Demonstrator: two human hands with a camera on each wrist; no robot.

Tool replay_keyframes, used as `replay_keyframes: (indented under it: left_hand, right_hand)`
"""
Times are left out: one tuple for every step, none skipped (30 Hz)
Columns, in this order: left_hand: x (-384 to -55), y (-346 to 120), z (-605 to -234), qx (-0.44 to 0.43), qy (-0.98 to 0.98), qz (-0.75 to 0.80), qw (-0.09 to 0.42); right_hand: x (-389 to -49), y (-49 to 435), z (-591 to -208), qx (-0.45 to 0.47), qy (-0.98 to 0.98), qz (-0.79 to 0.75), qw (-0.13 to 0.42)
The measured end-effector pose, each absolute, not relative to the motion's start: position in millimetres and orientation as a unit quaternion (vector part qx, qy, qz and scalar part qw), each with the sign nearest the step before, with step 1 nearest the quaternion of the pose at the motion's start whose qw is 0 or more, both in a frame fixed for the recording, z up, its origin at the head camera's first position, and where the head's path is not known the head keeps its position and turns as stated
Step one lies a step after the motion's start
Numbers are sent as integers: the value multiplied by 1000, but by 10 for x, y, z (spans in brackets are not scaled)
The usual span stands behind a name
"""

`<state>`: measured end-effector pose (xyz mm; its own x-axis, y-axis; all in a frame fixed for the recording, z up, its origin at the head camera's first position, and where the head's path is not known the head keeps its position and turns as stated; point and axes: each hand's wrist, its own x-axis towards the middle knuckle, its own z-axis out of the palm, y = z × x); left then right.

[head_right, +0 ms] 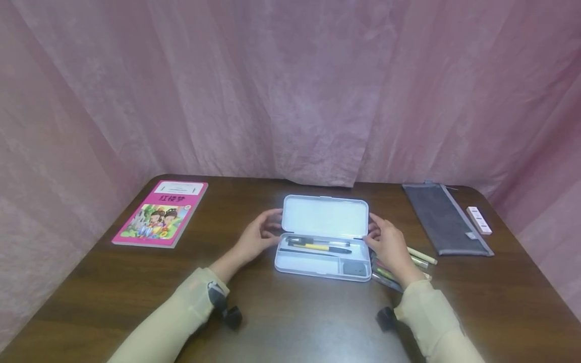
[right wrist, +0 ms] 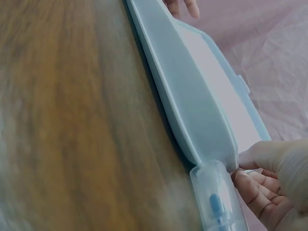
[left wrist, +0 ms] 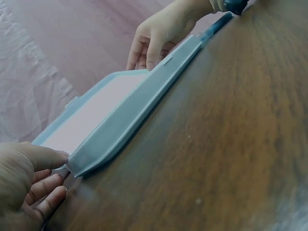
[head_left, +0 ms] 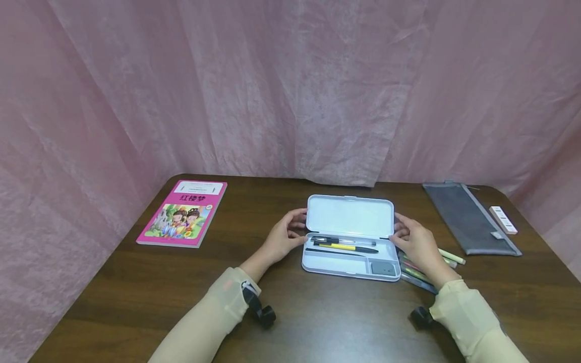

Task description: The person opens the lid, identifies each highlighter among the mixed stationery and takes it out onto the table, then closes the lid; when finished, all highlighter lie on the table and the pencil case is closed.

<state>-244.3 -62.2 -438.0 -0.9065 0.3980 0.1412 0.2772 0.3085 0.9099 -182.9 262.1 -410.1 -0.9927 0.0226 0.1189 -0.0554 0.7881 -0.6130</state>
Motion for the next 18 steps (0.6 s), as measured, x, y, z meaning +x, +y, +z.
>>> replay_keyframes:
  left_hand:
    - [-2446,-621,-4381,211,807,550,53]
    - [-2450,-621,-4381,213,806,550,52]
    - [-2453,-621,-4383,213,805,551,51]
    - [-2454,-622,-4383,213,805,552,51]
    - [-2455,-623,-4385,213,804,552,51]
    - [-2456,-623,-4386,213,804,553,52]
    - [-2458,-622,-4387,214,804,553,53]
    - [-2458,-622,-4387,213,803,553,55]
    - [-2458,-620,-4386,212,803,554,57]
    - [-2458,-620,-4384,214,802,554,59]
    - [-2460,-617,-4385,213,802,554,61]
    - [-2463,-614,-4384,212,802,554,64]
    - [-2463,-615,-4383,211,803,553,67]
    - [-2465,-615,-4383,209,805,551,70]
    - [-2466,-617,-4384,207,806,549,73]
    - [-2467,-619,-4385,208,807,548,75]
    - [-2469,-619,-4386,204,809,545,79]
    - [-2468,-621,-4388,202,811,543,82]
  right_hand:
    - [-1831,2623,-4103,12,-944,324,66]
    - [-1832,2624,-4105,15,-944,323,71]
    - [-1831,2624,-4107,18,-944,321,75]
    - [-1831,2625,-4110,20,-944,319,80]
    - [-1829,2623,-4112,22,-944,319,83]
    - [-1827,2622,-4117,23,-943,319,86]
    - [-1826,2619,-4120,24,-943,321,87]
    - [-1824,2618,-4125,23,-942,321,89]
    - [-1822,2618,-4131,22,-942,322,90]
    - [-1820,2618,-4138,22,-942,323,91]
    - [-1816,2618,-4141,22,-941,325,92]
    - [-1812,2618,-4145,21,-941,325,93]
    - [-1809,2618,-4148,21,-941,325,95]
    - [-1808,2620,-4153,20,-941,324,96]
    - [-1805,2621,-4156,20,-941,324,96]
    - [-1801,2620,-4156,19,-941,324,97]
    - [-1798,2620,-4156,19,-941,325,97]
    - [-1799,2620,-4158,18,-941,324,96]
